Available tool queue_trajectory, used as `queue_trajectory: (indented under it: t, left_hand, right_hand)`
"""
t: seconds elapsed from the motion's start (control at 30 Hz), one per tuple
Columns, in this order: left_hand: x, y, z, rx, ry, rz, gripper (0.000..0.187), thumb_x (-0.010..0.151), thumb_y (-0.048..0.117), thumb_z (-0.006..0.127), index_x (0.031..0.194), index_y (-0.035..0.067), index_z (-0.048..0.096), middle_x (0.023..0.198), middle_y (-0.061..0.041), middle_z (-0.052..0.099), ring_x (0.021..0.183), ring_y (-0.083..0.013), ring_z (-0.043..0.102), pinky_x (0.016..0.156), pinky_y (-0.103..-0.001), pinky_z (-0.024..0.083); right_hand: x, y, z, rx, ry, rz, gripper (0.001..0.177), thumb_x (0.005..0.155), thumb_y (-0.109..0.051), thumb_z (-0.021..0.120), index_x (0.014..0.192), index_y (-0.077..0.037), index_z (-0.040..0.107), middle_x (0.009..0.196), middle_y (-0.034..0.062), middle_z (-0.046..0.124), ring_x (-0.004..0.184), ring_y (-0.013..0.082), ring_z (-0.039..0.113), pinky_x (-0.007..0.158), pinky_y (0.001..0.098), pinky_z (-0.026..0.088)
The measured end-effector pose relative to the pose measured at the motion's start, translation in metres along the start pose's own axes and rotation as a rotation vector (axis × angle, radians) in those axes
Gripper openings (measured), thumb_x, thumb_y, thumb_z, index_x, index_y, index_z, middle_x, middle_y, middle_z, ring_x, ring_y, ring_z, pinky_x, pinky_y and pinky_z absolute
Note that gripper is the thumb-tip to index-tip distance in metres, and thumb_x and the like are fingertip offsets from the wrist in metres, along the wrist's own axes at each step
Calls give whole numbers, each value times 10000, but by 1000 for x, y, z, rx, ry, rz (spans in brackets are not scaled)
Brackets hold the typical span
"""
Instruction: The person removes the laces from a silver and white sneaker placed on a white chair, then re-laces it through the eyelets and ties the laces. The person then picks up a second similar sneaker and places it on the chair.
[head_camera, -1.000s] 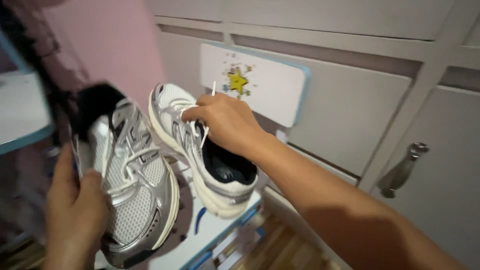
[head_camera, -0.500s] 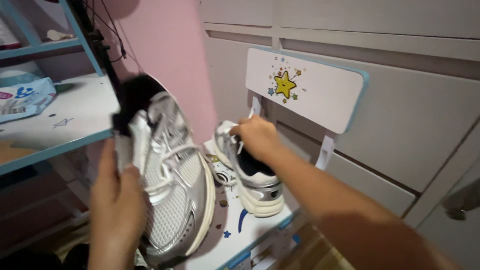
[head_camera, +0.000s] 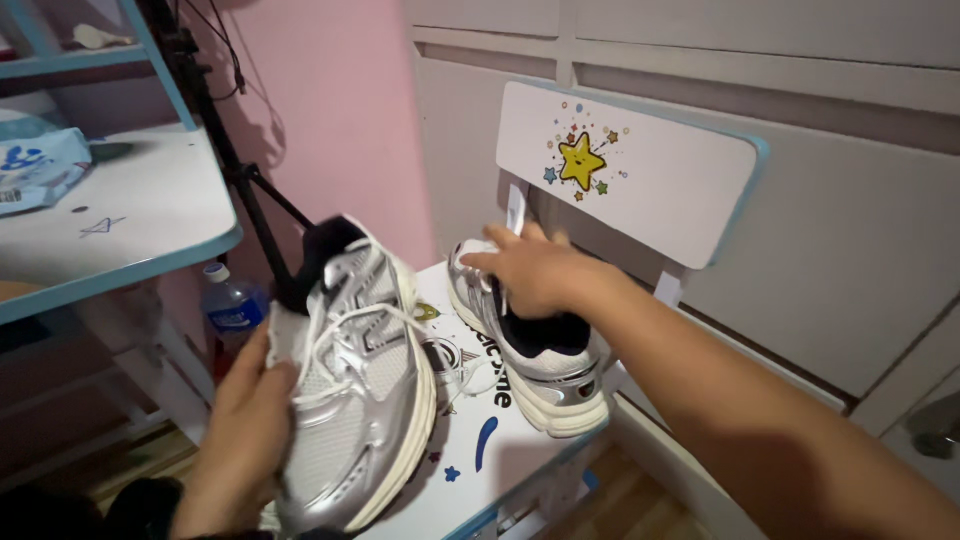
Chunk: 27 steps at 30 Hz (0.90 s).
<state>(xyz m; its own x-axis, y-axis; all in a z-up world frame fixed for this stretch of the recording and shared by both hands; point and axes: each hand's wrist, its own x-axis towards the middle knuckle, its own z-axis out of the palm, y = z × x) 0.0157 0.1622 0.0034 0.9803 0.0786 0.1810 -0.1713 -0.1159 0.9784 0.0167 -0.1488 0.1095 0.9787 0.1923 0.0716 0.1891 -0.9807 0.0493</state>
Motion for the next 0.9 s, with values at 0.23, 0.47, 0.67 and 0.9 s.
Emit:
queue_trajectory:
  t: [0.23, 0.47, 0.67, 0.9]
  left_hand:
    - [-23, 63, -31, -128, 86, -435, 618, 1049, 202, 492, 1642, 102, 352, 1381, -342, 596, 1199, -359, 670, 958, -432, 508]
    - [-39, 77, -39, -218, 7, -110, 589, 980, 111, 461, 1565, 60, 418, 1389, -181, 634, 1155, -199, 612, 961, -302, 456]
    - [-51, 100, -16, -184, 76, -14, 578, 970, 95, 403, 1548, 79, 399, 1314, -166, 669, 1103, -200, 676, 941, -307, 498]
    - [-62, 122, -19, -181, 243, 81, 535, 1053, 104, 413, 1586, 63, 452, 1250, -202, 685, 1001, -209, 680, 856, -330, 528]
  right_hand:
    - [-48, -84, 15, -406, -244, -238, 969, 732, -631, 802, 1376, 39, 525, 1630, 275, 195, 1563, 436, 41, 1163, 745, 36]
    - [-17, -112, 100, 23, -30, -2, 606, 917, -410, 621, 1381, -24, 571, 1391, 169, 584, 1283, 347, 543, 1041, 512, 457]
    - [4, -137, 128, 975, 13, 80, 535, 885, -294, 669, 1345, -32, 587, 1334, 201, 614, 1215, 369, 586, 970, 512, 488]
    - [-4, -138, 64, 601, 460, -71, 835, 718, -314, 822, 1408, -39, 441, 1353, 210, 526, 1238, 385, 512, 967, 527, 416]
